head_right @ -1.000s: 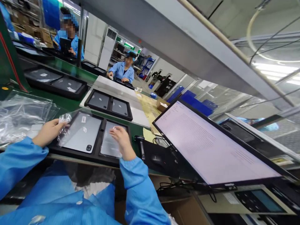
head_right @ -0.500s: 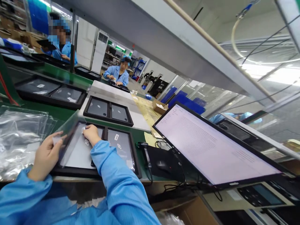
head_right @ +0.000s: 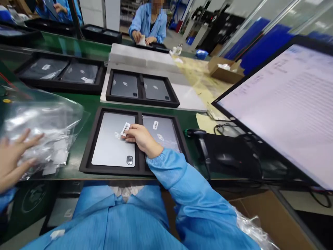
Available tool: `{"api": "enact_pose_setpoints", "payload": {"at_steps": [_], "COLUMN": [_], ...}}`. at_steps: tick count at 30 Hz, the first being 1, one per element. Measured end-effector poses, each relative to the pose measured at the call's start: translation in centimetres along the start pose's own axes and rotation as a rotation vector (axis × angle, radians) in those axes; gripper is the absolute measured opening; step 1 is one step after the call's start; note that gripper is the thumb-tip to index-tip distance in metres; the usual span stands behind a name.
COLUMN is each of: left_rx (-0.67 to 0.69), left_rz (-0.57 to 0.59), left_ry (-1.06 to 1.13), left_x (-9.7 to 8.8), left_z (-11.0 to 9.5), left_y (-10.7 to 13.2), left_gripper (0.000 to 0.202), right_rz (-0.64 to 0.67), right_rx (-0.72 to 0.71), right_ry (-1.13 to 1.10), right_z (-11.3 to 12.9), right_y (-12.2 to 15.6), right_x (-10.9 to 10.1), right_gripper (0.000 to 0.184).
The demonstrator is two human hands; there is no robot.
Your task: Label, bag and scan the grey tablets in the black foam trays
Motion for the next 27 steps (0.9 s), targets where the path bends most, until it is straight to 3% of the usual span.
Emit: {"api": "enact_pose_setpoints", "payload": {"at_steps": [3, 5, 23, 27], "left_rx": [0.116, 0.11, 0.025, -0.09], "left_rz": [0.129, 0.125, 0.074, 0.12], "left_ry": [-0.136, -0.217, -0.174, -0.077], "left_x": [3.5, 4.3, 3.1, 2.0], "left_z": [-2.2, -2.9, -3.0, -3.4], "left_y": [-0.2, -0.1, -0.3, -1.2], "left_gripper": [0.067, 0.066, 0.065, 0.068], "right_rz": [0.028, 0.07, 0.114, 0.132], "right_rx": [-0.081, -0.116, -0.076, -0.072], "right_ry": [0.078, 0.152, 0.109, 0.096], "right_z": [0.1, -0.1, -0.1, -0.3], "right_y": [0.1, 0.0, -0.3, -0.7], "right_x": [0.5, 1.0, 1.4, 1.7], "right_gripper": [0.018, 0.019, 0.021, 0.019]}}
Point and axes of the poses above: each hand's wrist, its own y-axis away from the middle knuckle, its own x-axis out of the palm, z = x × y, the point moved 7 cm from there along -y, towards the middle knuckle, and after that the axes turned 1 degree about x, right-handed, at the moved point
